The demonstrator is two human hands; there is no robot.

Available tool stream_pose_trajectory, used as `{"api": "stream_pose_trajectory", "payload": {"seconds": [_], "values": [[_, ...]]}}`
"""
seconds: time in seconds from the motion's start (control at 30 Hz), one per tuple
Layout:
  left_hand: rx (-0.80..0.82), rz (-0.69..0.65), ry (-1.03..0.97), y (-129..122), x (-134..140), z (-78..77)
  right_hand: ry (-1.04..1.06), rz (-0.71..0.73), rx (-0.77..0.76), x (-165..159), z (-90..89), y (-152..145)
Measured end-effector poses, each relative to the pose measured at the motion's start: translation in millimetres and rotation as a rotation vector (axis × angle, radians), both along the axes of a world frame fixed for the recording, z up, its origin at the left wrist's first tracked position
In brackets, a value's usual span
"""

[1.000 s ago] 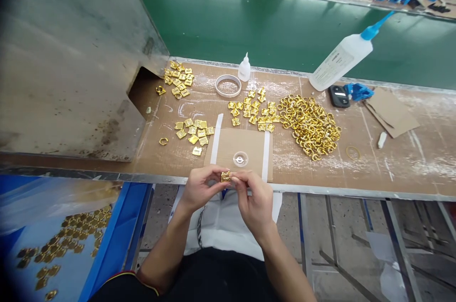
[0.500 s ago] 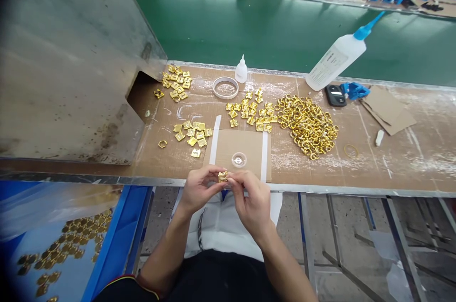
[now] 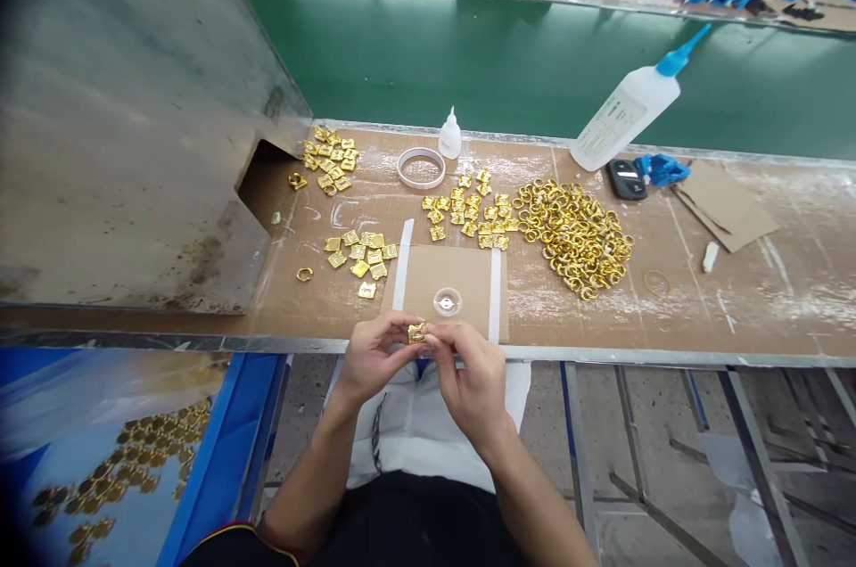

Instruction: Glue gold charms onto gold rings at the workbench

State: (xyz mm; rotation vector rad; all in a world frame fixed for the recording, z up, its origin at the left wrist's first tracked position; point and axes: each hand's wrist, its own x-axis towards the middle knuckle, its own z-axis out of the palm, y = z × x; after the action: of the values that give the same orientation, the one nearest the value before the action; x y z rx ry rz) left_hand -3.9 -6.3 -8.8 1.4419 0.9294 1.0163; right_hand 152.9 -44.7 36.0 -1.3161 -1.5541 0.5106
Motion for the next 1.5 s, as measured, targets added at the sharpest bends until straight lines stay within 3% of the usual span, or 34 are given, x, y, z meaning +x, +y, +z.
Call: {"api": "stream_pose_trajectory", "payload": {"seconds": [0.33, 0.47, 0.6, 0.93, 1.33, 1.5], "values": [[-0.033, 0.003, -0.017, 0, 0, 0.5, 0.065, -0.009, -0.057, 1, -2.8, -1], [-0.038, 0.018, -0.001, 0, 0, -0.3, 0.104, -0.089, -0.005, 11, -4.2, 2], [-0.015, 0.038, 0.017, 1, 0, -0.3, 0.005, -0.189, 0.089, 24, -6.4, 15], [-0.015, 0.04, 0.033, 2, 1, 4.1, -0.156, -0.113, 0.049, 28, -25.3, 33], [0.0, 0.034, 0.028, 2, 1, 1.3, 0.206, -0.242, -0.068, 29, -28.6, 26], [0.011, 0.029, 0.05, 2, 0, 1.9, 0.332, -0.236, -0.059, 20, -14.6, 8]]}}
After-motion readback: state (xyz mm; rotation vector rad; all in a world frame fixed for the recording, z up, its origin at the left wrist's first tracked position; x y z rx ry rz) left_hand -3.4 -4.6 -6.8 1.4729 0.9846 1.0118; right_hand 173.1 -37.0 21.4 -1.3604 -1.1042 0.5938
